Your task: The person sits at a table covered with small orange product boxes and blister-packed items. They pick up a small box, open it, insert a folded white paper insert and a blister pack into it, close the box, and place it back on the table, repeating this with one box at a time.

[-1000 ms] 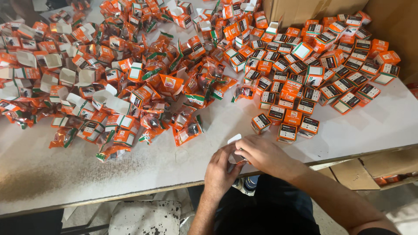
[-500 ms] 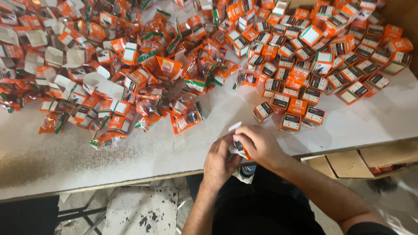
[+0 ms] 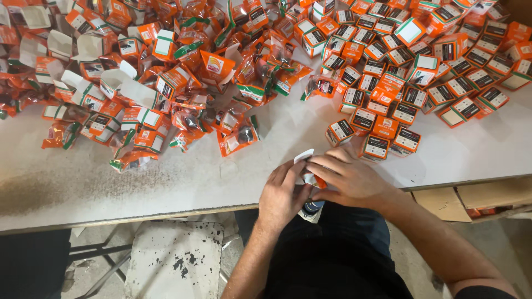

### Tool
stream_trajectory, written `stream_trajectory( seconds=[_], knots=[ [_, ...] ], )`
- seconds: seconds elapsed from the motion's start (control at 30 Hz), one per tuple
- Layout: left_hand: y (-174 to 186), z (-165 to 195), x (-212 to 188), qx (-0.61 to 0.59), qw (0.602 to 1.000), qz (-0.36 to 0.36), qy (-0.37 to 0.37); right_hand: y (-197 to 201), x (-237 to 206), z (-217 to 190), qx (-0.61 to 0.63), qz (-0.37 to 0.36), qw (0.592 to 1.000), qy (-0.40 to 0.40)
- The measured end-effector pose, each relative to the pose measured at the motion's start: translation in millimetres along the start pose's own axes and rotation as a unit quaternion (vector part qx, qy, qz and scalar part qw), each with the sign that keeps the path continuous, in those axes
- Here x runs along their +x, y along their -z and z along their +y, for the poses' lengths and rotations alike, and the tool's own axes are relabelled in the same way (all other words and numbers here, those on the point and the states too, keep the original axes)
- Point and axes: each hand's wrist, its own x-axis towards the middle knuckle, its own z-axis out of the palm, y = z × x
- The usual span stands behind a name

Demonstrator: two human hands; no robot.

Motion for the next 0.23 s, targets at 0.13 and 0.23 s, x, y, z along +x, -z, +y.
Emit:
stream_trajectory(
  seconds=[0.13, 0.23],
  knots=[
    [-2, -1, 1, 0.015, 1.0, -0.009, 0.002, -17, -8, 9, 0.056, 0.04, 0.997, -0.019],
    [-5, -4, 2, 0.011, 1.0, -0.018, 0.006, -34, -13, 11, 0.091, 0.082, 0.986, -0.113]
  ],
)
